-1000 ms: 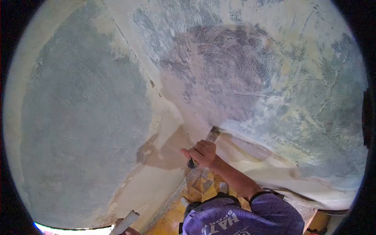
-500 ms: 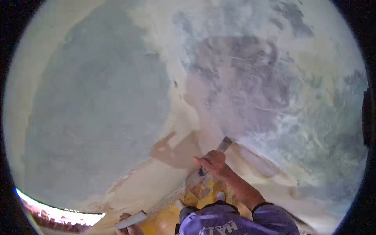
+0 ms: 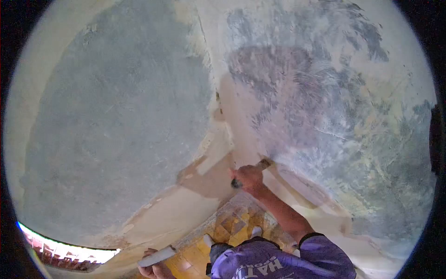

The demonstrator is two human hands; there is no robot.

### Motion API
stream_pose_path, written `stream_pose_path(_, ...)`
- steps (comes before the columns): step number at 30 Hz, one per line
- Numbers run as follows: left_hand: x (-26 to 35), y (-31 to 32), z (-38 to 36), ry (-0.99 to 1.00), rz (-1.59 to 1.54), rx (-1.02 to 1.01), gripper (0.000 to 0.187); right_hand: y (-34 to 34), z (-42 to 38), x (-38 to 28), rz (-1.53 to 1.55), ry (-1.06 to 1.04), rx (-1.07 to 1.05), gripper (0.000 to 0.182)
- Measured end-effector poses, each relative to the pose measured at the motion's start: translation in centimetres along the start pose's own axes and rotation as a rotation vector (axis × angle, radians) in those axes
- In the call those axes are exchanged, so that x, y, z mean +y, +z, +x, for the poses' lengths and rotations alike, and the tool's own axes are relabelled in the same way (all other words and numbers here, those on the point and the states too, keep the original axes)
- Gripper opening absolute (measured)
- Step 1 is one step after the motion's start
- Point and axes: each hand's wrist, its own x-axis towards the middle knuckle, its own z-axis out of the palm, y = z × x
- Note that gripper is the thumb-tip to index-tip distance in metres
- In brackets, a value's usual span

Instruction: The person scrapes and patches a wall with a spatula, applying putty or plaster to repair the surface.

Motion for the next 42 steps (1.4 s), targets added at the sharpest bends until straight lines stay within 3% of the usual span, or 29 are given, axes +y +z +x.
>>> stream_pose_path(4, 1.7, 1.9, 0.0, 0.125, 0.079, 0.048, 0.012, 0.3, -0.8, 0.4, 0.006, 0.283, -0.04, 0.017)
stream_pose_path(5, 1.8, 1.9, 0.3, 0.158, 0.078, 0.018, 0.011, 0.1, -0.9, -0.1, -0.041, 0.203, -0.074, 0.009)
stream_pose_path(7, 0.9, 1.7, 0.9, 0.151, 0.032, -0.018, 0.012, -0.7, -1.6, 0.4, -0.14, 0.041, -0.158, 0.025)
stream_pose_path(8, 0.1, 1.1, 1.1, 0.115, -0.007, -0.034, 0.013, 0.3, -3.2, 2.4, -0.087, 0.15, -0.182, 0.027)
stream_pose_path(10, 0.0, 0.7, 2.2, 0.066, -0.115, -0.156, 0.016, 1.7, -2.6, 2.5, -0.102, 0.45, -0.07, 0.015)
stream_pose_path(11, -0.1, 0.6, 2.7, 0.053, -0.075, -0.182, 0.018, 2.4, -2.1, 2.8, -0.114, 0.597, -0.001, 0.026)
stream_pose_path(12, -0.5, 0.3, 3.4, 0.045, -0.039, -0.21, 0.02, 3.5, -3.7, 2.6, -0.156, 0.618, 0.005, 0.021)
stream_pose_path(14, -1.7, -1.2, 5.6, -0.003, -0.006, -0.344, 0.031, 3.3, -4.6, 0.3, -0.194, 0.481, -0.198, 0.021)
stream_pose_path(15, -2.8, -1.4, 6.7, 0.05, -0.035, -0.271, 0.034, 2.9, -5.4, -1.4, -0.214, 0.429, -0.309, 0.022)
stream_pose_path(17, -5.4, -1.1, 9.1, 0.147, -0.102, -0.148, 0.04, 3.2, -6.6, -5.3, -0.196, 0.345, -0.286, 0.029)
stream_pose_path(18, -5.3, -1.2, 10.3, 0.129, -0.06, -0.223, 0.04, 3.3, -7.0, -6.8, -0.193, 0.307, -0.273, 0.033)
stream_pose_path(23, -8.7, -4.5, 14.3, -0.037, 0.071, -0.589, 0.041, 4.8, -8.7, -7.9, -0.243, 0.269, -0.639, 0.038)
stream_pose_path(24, -10.1, -4.2, 15.0, 0.069, 0.06, -0.677, 0.041, 4.8, -7.9, -7.5, -0.271, 0.272, -0.729, 0.038)
stream_pose_path(26, -12.3, -3.6, 15.6, 0.281, 0.027, -0.84, 0.04, 4.9, -6.7, -6.4, -0.377, 0.163, -0.753, 0.034)
stream_pose_path(29, -9.7, -0.6, 15.0, -0.014, -0.254, -1.077, 0.042, 5.6, -4.8, -3.8, -0.533, 0.072, -0.816, 0.031)
stream_pose_path(32, -12.5, 0.1, 14.3, 0.039, -0.514, -1.072, 0.04, 7.0, -1.8, -2.8, -0.577, 0.138, -0.798, 0.027)
stream_pose_path(33, -12.2, 0.2, 15.0, 0.047, -0.417, -1.132, 0.039, 7.4, -1.0, -2.7, -0.573, 0.181, -0.775, 0.025)
stream_pose_path(35, -11.2, 0.9, 16.6, 0.07, -0.228, -1.239, 0.036, 7.4, -0.4, -1.6, -0.583, 0.057, -0.767, 0.02)
stream_pose_path(38, -20.1, -6.8, 17.6, -0.107, 0.283, -1.2, 0.032, 6.6, -2.4, 0.2, -0.569, -0.014, -0.717, 0.015)
stream_pose_path(41, -19.7, -5.9, 18.0, -0.074, -0.056, -1.179, 0.027, 4.9, -2.0, -1.3, -0.587, -0.005, -0.636, 0.013)
stream_pose_path(42, -16.9, -3.6, 17.9, -0.107, -0.16, -1.17, 0.026, 4.1, -1.5, -2.0, -0.602, 0.001, -0.609, 0.013)
